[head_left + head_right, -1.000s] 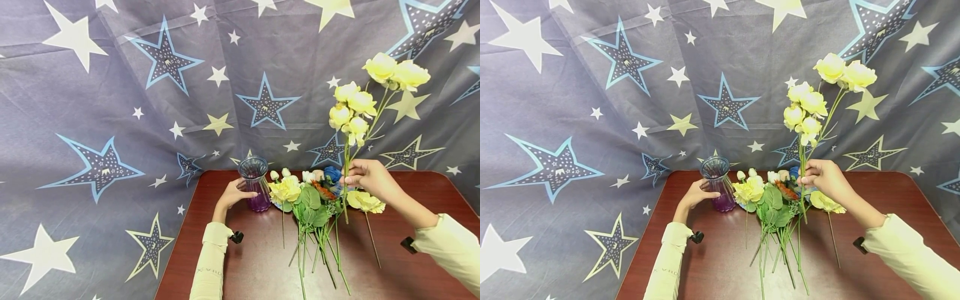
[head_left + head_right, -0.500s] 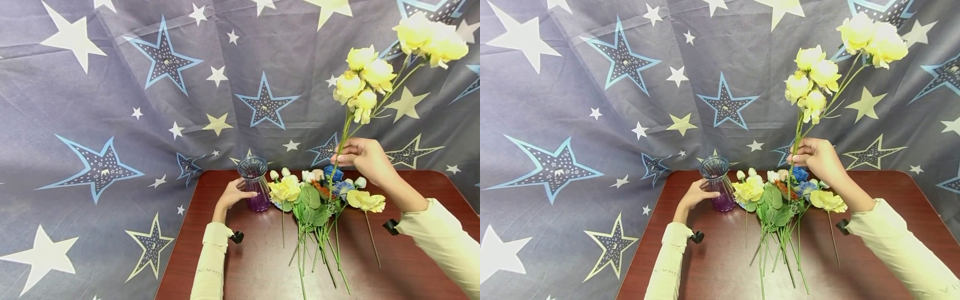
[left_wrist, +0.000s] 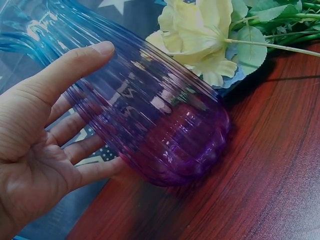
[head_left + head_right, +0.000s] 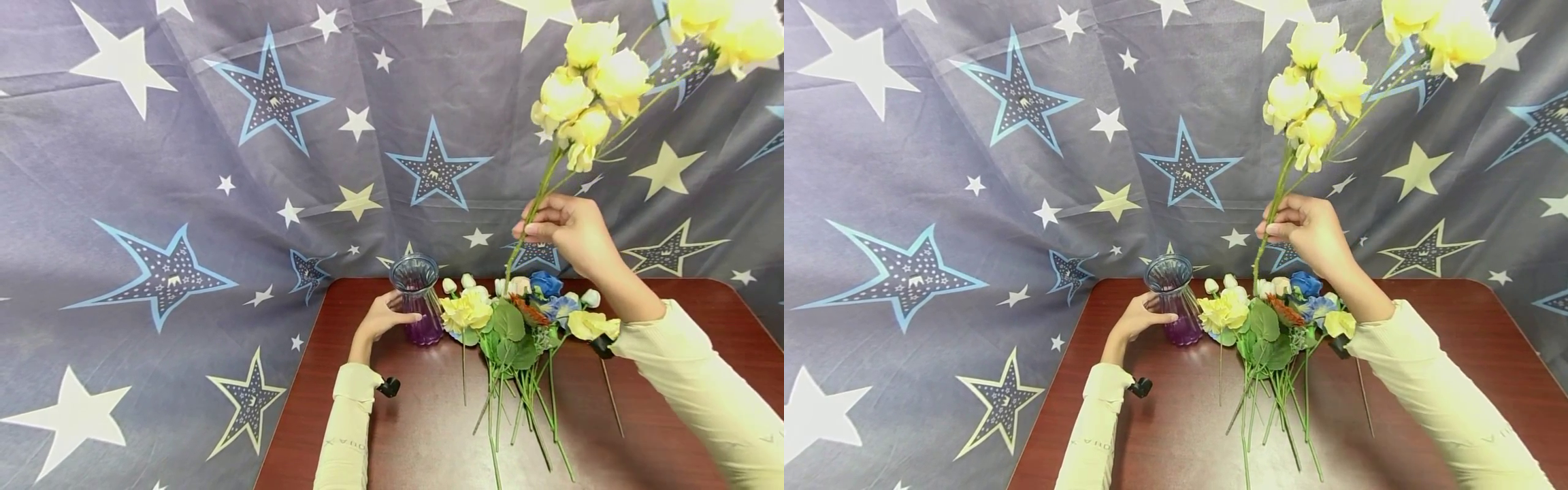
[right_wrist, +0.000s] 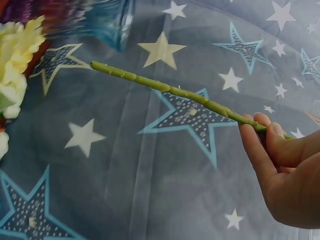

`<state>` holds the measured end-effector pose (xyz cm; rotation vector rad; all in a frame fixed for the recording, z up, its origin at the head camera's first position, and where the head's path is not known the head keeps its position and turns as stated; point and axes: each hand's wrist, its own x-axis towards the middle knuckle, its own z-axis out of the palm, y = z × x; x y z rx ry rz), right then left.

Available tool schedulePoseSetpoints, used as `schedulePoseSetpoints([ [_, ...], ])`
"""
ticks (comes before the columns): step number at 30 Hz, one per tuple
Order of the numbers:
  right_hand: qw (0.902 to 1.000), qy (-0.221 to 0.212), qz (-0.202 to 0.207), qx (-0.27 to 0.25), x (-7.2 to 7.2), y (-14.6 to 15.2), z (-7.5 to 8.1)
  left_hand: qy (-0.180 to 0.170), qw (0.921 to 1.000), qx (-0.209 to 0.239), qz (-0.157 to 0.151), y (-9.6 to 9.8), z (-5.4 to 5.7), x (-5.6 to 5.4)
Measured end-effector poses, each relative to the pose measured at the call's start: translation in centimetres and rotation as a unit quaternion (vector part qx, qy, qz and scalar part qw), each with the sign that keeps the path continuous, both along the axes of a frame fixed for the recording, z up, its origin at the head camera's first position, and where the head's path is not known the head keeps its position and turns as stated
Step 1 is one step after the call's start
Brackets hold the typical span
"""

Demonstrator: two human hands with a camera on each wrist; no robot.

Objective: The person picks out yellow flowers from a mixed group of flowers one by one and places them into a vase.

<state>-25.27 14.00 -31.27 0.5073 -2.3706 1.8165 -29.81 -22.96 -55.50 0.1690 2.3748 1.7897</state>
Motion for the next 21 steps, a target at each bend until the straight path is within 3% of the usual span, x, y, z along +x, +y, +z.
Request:
schedulePoseSetpoints([
  [12, 0.9958, 0.021, 0.010, -0.089, -1.5, -3.3, 1.6, 0.005, 1.0000, 0.000, 0.003, 0.1, 0.1, 0.2],
  [21, 0.9830, 0.024, 0.033, -0.179, -2.4, -5.2, 2.3, 0.007, 1.0000, 0.000, 0.002, 0.1, 0.1, 0.1],
])
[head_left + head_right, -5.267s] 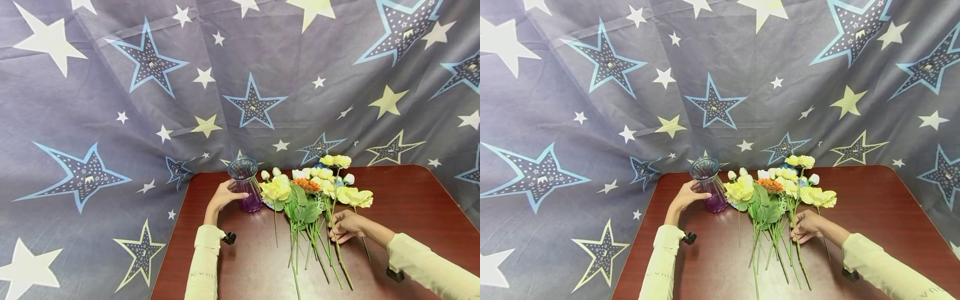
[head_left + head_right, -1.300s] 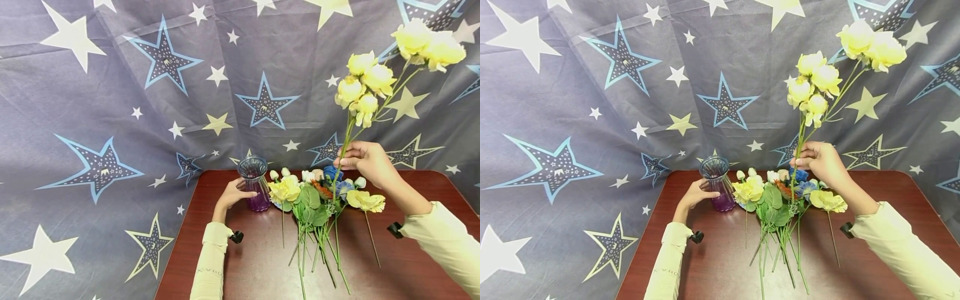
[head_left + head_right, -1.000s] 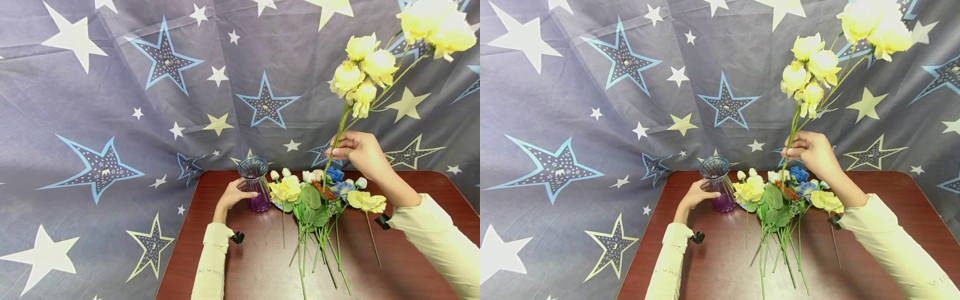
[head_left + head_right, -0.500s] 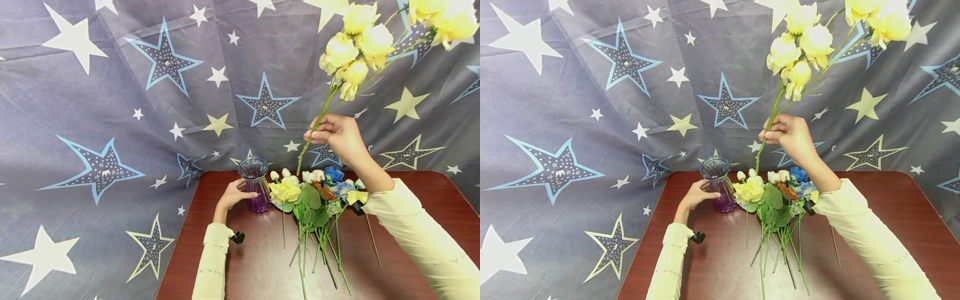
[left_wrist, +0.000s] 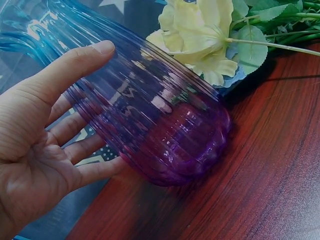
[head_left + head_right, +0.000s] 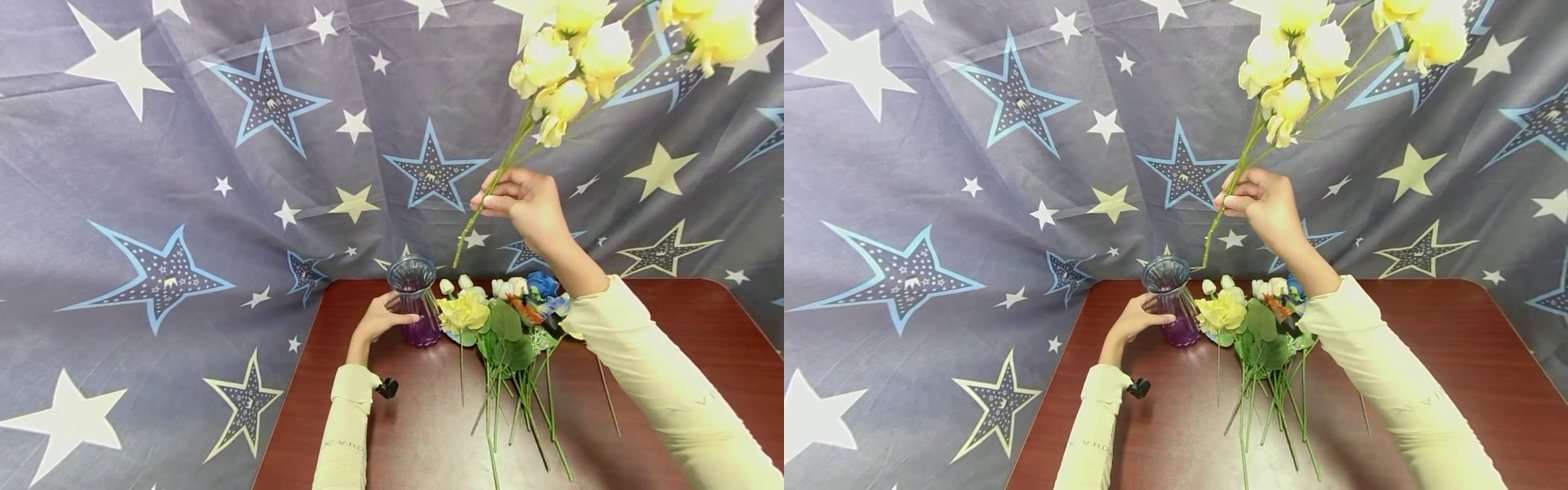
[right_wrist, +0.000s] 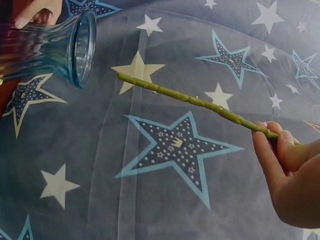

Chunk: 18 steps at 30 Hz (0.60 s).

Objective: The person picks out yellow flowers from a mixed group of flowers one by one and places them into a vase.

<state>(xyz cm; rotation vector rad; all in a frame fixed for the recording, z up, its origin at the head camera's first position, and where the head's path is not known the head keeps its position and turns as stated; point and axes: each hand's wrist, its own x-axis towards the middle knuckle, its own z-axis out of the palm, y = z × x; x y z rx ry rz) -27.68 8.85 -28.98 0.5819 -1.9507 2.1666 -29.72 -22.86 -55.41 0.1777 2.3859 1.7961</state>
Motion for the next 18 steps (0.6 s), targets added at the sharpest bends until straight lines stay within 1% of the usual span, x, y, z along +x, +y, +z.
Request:
schedulePoseSetpoints([
  [2, 1.0000, 0.003, -0.002, 0.000, -0.2, -0.6, 0.0, -0.002, 1.0000, 0.002, 0.001, 0.0, 0.0, 0.0],
  [6, 0.9996, 0.007, -0.010, 0.024, -0.4, -1.6, -0.3, -0.004, 1.0000, 0.001, 0.001, 0.0, -0.1, -0.1],
  [9, 0.9994, 0.003, -0.007, 0.034, -0.5, -2.2, -0.6, -0.005, 1.0000, 0.002, 0.002, 0.0, -0.1, -0.1],
  [18, 0.9997, 0.005, 0.007, 0.021, -1.1, -3.6, -1.9, -0.011, 0.9999, 0.004, 0.005, -0.1, -0.2, -0.2],
])
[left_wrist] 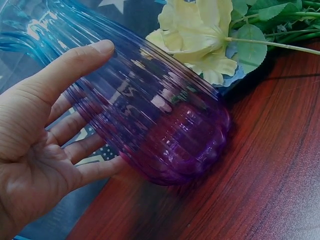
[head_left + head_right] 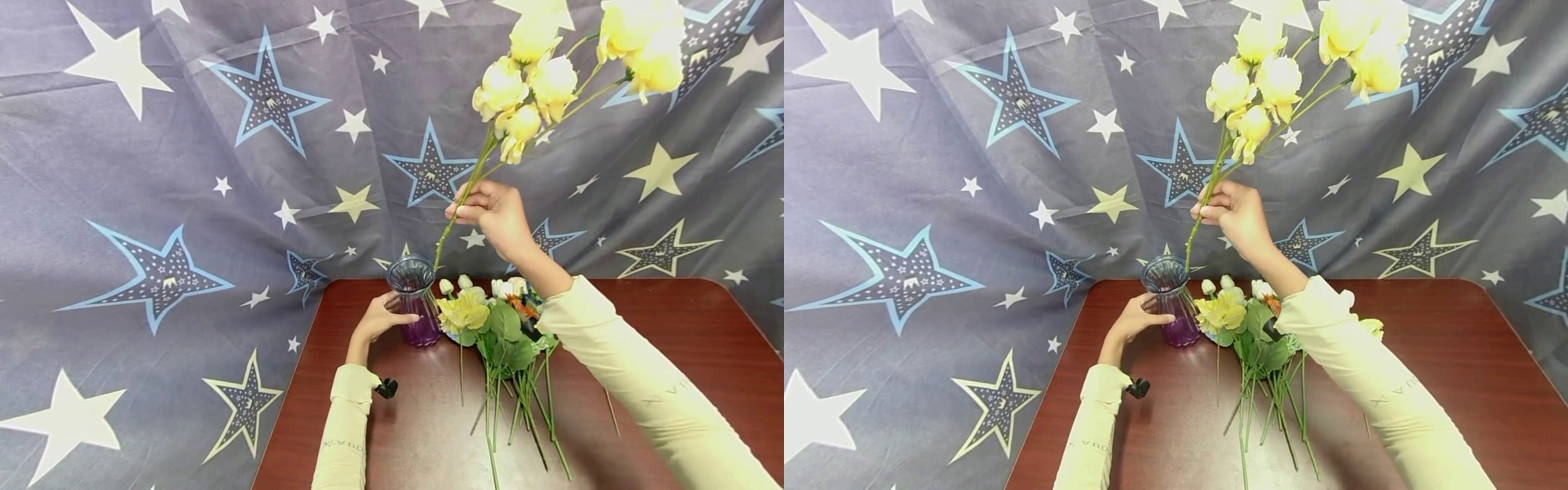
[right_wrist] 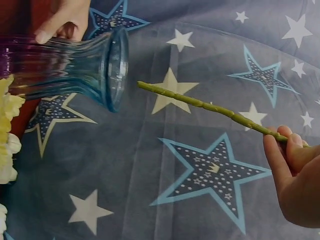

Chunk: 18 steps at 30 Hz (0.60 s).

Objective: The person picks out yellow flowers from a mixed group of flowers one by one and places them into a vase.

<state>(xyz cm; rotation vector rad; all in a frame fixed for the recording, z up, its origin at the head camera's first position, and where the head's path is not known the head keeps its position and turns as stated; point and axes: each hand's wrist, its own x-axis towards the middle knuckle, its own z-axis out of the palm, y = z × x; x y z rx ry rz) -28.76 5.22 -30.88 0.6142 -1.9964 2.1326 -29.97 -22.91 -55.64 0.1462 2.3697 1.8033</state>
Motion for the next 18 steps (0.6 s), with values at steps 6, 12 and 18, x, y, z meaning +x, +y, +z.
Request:
schedulePoseSetpoints([
  [6, 0.9999, -0.006, 0.006, -0.007, -0.3, -0.7, -1.1, 0.002, 1.0000, -0.009, -0.003, 0.0, 0.0, 0.0],
  [12, 0.9999, -0.009, 0.001, 0.013, -0.4, -1.3, -2.0, -0.003, 1.0000, -0.006, -0.001, -0.1, 0.0, 0.1],
  [18, 0.9993, -0.015, 0.000, 0.033, -0.6, -1.9, -2.9, 0.000, 1.0000, -0.007, 0.000, -0.1, -0.1, 0.1],
])
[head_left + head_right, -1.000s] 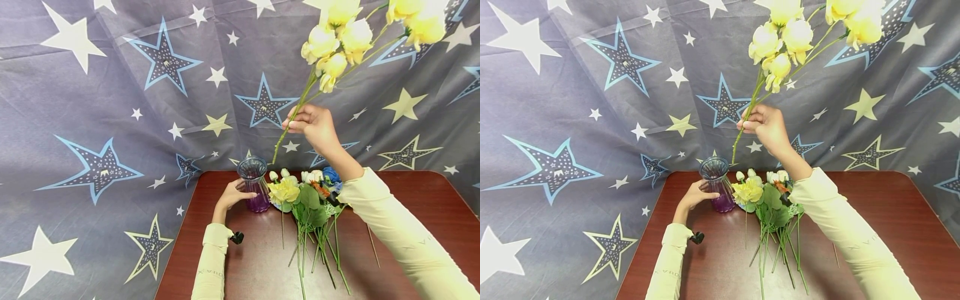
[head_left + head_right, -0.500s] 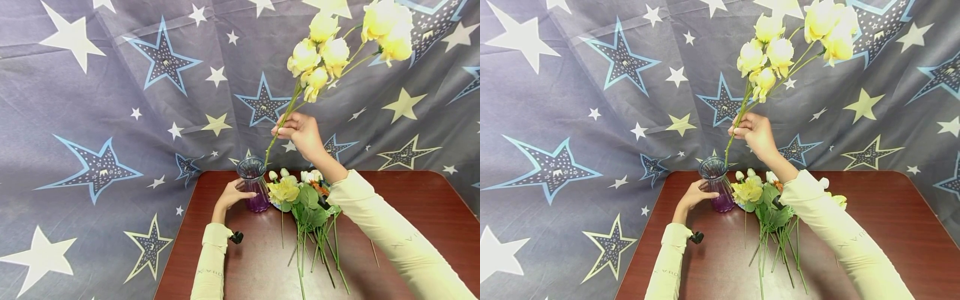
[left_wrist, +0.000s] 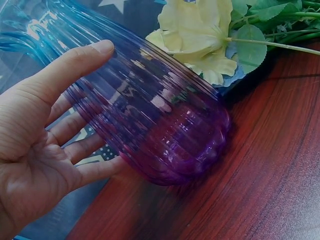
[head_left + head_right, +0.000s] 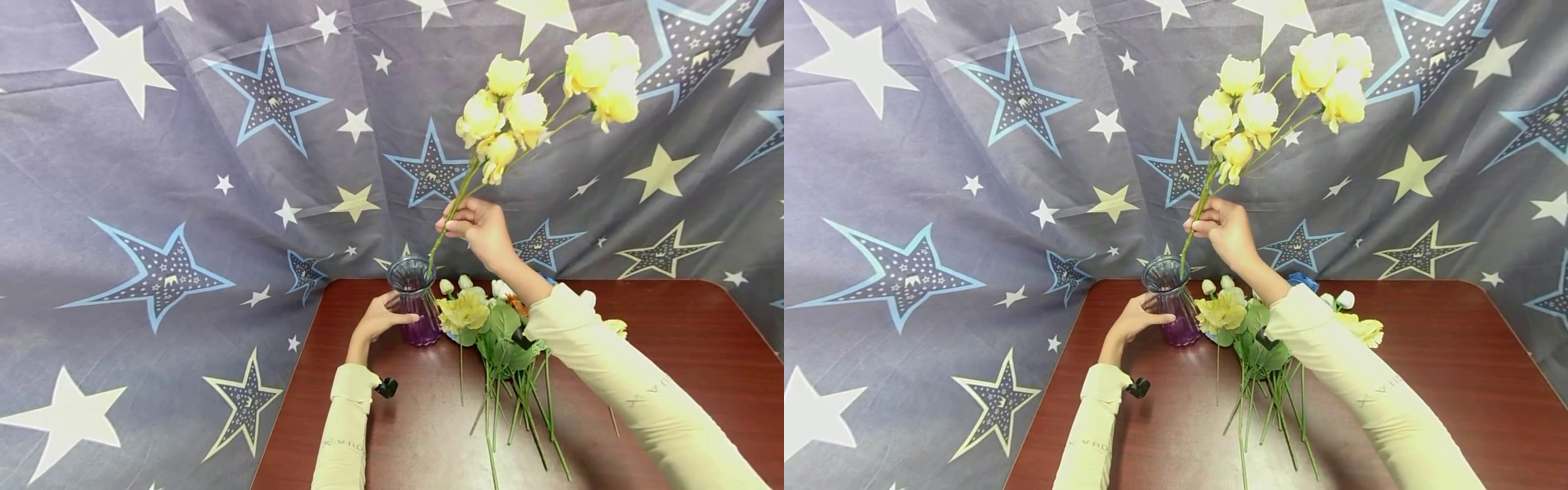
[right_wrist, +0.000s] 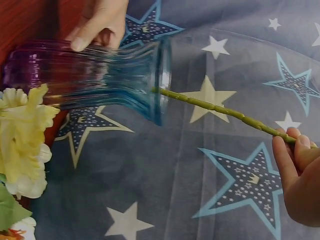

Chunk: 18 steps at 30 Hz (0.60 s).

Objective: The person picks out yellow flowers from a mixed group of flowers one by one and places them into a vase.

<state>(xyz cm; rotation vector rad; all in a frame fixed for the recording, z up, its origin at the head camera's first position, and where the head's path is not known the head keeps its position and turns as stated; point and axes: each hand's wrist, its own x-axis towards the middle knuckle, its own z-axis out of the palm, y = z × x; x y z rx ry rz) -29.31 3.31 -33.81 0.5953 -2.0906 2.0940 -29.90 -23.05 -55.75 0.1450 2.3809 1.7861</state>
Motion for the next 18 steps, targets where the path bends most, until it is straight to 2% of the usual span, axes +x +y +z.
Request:
schedulePoseSetpoints([
  [6, 0.9995, -0.008, 0.010, 0.028, 0.1, -0.7, -1.0, 0.005, 1.0000, -0.004, -0.001, 0.1, 0.1, 0.2],
  [18, 0.9976, 0.001, 0.034, 0.060, 0.0, -2.4, -2.4, 0.004, 1.0000, -0.003, 0.000, 0.1, 0.3, 0.3],
])
